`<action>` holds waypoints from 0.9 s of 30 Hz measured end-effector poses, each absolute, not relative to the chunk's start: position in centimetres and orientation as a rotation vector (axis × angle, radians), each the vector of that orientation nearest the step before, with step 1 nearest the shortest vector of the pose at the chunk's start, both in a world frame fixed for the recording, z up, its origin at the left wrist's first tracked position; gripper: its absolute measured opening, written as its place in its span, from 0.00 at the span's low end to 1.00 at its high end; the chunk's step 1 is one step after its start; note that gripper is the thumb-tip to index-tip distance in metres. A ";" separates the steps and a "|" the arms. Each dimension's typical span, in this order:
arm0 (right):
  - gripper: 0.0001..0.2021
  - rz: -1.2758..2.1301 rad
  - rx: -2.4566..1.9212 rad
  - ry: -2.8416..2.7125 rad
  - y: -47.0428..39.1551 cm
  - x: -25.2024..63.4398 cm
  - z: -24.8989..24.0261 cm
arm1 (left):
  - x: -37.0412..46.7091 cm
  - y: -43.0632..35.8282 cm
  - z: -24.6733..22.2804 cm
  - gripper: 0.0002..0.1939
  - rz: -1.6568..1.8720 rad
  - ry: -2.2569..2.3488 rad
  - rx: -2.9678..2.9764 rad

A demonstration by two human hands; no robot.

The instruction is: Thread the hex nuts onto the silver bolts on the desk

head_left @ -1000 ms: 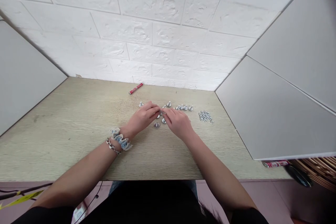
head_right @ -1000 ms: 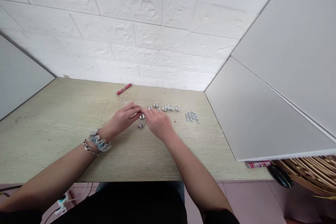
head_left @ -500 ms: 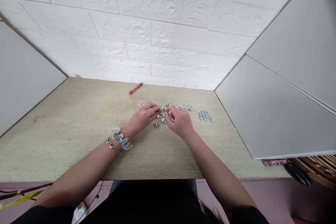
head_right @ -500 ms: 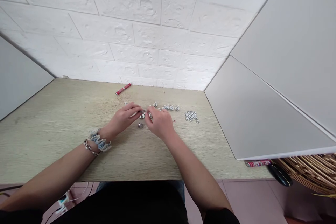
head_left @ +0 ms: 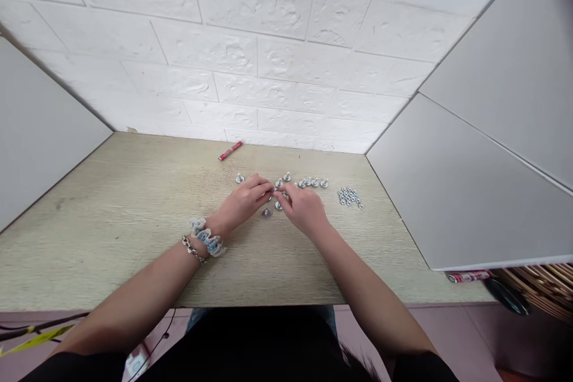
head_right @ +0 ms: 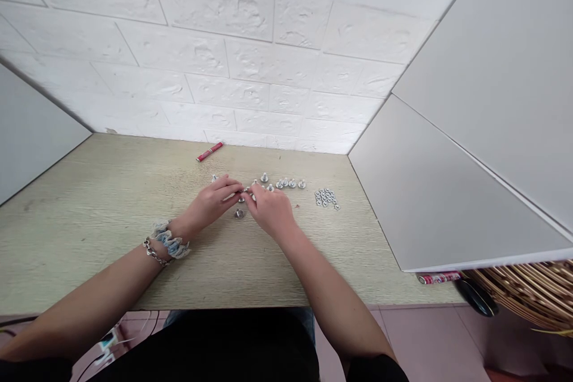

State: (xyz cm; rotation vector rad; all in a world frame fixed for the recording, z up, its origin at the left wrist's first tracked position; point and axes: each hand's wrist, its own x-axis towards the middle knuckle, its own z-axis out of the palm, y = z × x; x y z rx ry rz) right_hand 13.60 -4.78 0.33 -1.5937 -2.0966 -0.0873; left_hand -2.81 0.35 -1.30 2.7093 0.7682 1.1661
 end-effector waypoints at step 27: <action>0.23 0.022 -1.748 -2.075 -5.0 13.7 0.6 | -2.8 0.2 -1.4 0.08 1.123 0.775 2.683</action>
